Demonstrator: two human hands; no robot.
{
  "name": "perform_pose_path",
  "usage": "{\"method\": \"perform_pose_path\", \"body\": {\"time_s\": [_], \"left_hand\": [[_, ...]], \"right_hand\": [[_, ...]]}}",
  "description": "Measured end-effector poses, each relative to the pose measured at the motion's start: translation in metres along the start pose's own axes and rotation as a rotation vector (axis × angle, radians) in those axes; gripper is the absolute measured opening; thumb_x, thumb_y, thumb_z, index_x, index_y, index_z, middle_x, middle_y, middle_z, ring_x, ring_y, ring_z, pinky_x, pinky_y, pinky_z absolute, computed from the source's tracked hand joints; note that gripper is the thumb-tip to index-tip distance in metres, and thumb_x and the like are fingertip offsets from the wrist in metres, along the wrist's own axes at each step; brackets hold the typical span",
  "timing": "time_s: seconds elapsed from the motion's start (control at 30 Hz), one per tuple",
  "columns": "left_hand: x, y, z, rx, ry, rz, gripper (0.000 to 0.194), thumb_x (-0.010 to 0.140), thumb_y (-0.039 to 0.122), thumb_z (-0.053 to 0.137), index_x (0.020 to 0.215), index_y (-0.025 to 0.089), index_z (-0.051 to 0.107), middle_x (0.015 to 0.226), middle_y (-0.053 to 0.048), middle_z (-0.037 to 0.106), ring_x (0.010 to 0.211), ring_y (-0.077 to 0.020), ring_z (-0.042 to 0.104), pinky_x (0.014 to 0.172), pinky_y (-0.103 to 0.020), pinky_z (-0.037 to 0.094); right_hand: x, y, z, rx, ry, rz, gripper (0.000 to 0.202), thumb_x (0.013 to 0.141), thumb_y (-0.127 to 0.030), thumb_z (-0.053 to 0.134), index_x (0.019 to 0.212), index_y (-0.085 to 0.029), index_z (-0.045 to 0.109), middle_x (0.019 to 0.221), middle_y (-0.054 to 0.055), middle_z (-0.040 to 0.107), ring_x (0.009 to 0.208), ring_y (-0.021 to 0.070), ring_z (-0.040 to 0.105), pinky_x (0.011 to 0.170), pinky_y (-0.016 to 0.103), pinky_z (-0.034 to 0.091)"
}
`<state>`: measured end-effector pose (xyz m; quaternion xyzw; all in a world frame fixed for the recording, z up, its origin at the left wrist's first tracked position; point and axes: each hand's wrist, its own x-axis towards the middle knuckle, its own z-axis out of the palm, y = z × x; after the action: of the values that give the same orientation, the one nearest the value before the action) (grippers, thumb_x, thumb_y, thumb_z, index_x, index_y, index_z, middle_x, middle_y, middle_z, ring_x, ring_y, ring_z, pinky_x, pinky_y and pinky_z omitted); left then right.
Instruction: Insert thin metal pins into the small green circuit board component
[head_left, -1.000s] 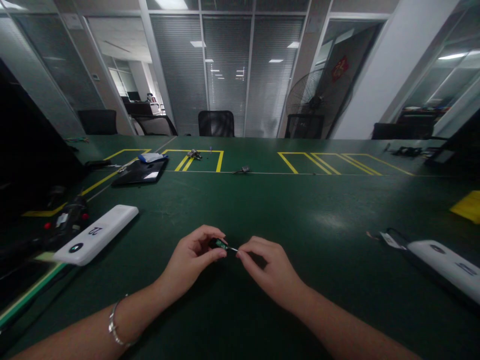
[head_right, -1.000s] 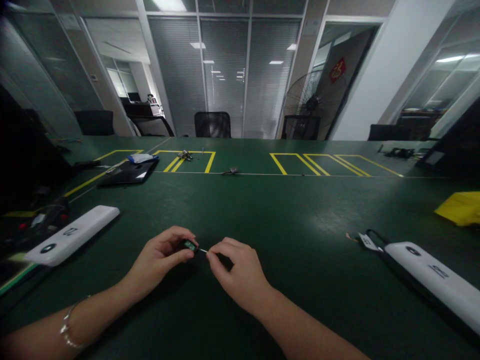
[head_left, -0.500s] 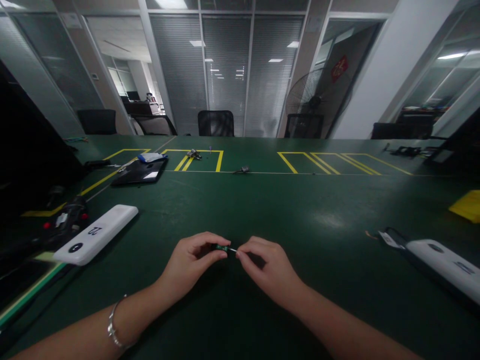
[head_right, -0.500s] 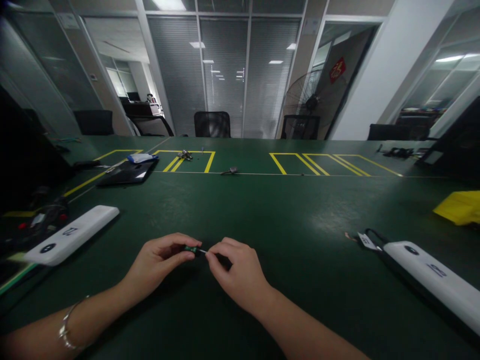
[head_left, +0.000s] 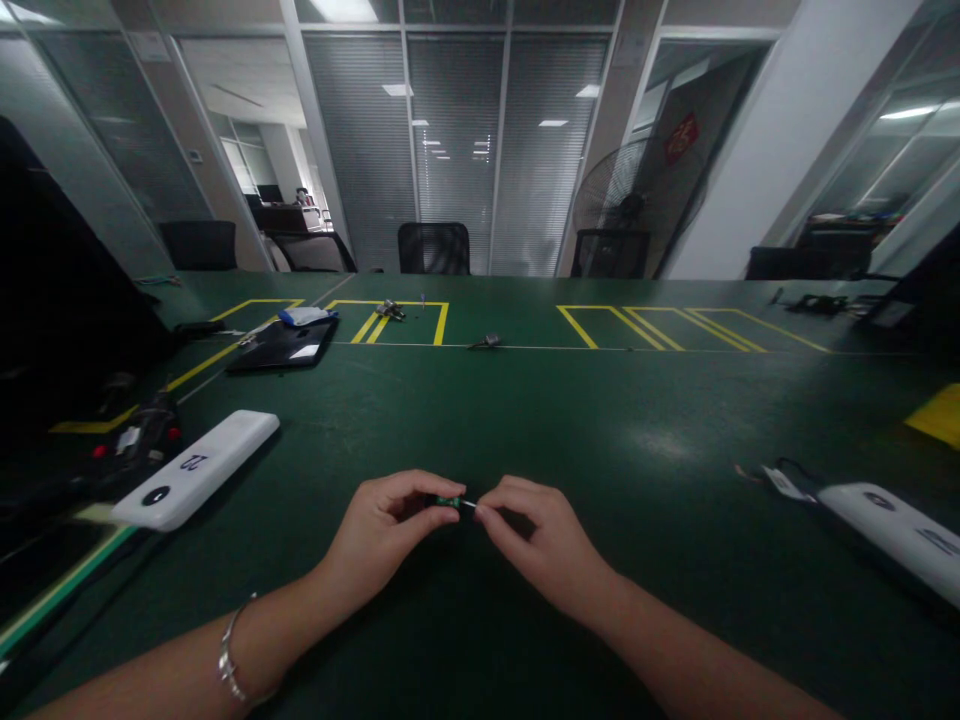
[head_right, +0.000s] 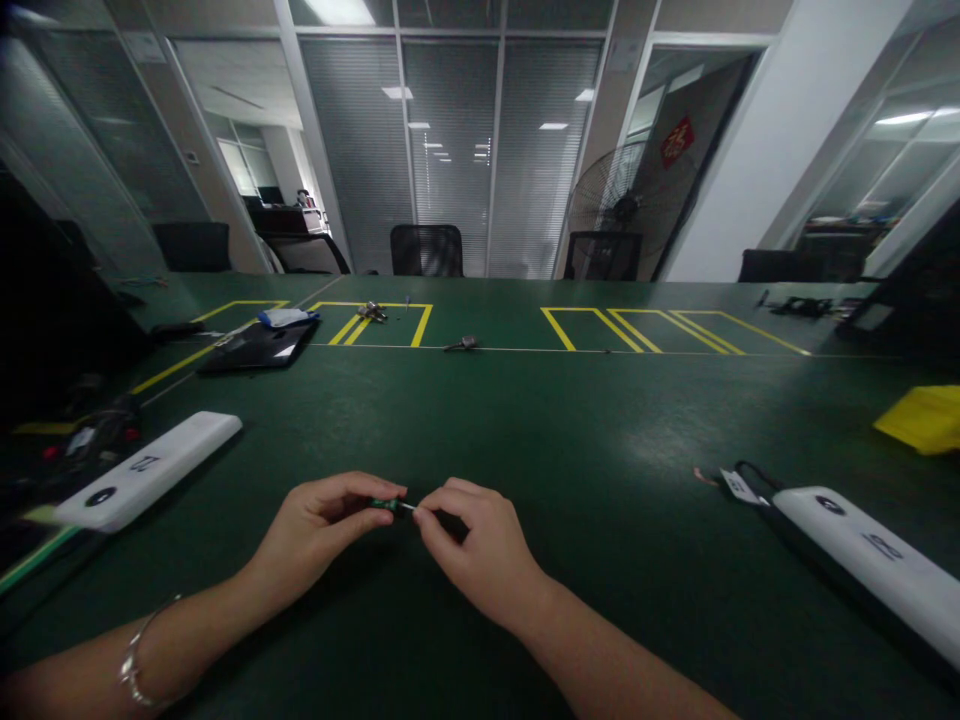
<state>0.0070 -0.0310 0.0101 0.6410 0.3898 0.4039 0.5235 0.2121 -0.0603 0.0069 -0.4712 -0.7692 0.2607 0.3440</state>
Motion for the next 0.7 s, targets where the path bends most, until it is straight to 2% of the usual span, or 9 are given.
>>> {"method": "perform_pose_path", "body": {"time_s": [0.23, 0.47, 0.7], "left_hand": [[0.0019, -0.0039, 0.0034, -0.133, -0.039, -0.086, 0.018, 0.07, 0.013, 0.077, 0.087, 0.017, 0.075, 0.09, -0.006, 0.077, 0.08, -0.0191, 0.069, 0.072, -0.028, 0.054], [0.0017, -0.001, 0.0021, -0.168, -0.047, -0.114, 0.015, 0.076, 0.016, 0.074, 0.091, 0.015, 0.073, 0.086, -0.005, 0.075, 0.072, -0.0154, 0.067, 0.07, -0.027, 0.053], [0.0049, -0.0079, -0.0032, -0.205, -0.132, -0.081, 0.012, 0.087, 0.02, 0.064, 0.097, 0.016, 0.068, 0.098, -0.006, 0.071, 0.085, -0.0172, 0.065, 0.077, -0.029, 0.051]], "right_hand": [[-0.0017, -0.0036, 0.0033, 0.044, 0.016, -0.012, 0.02, 0.093, -0.021, 0.052, 0.083, -0.019, 0.069, 0.072, 0.0, 0.059, 0.067, 0.0129, 0.056, 0.061, 0.025, 0.039], [-0.0009, -0.0045, 0.0019, 0.043, 0.027, 0.014, 0.018, 0.093, -0.021, 0.053, 0.086, -0.019, 0.07, 0.076, 0.001, 0.063, 0.07, 0.0138, 0.058, 0.062, 0.025, 0.04], [-0.001, -0.0006, 0.0013, 0.096, 0.103, 0.02, 0.018, 0.092, -0.019, 0.053, 0.085, -0.019, 0.069, 0.078, 0.0, 0.065, 0.072, 0.0136, 0.06, 0.064, 0.024, 0.042]]}}
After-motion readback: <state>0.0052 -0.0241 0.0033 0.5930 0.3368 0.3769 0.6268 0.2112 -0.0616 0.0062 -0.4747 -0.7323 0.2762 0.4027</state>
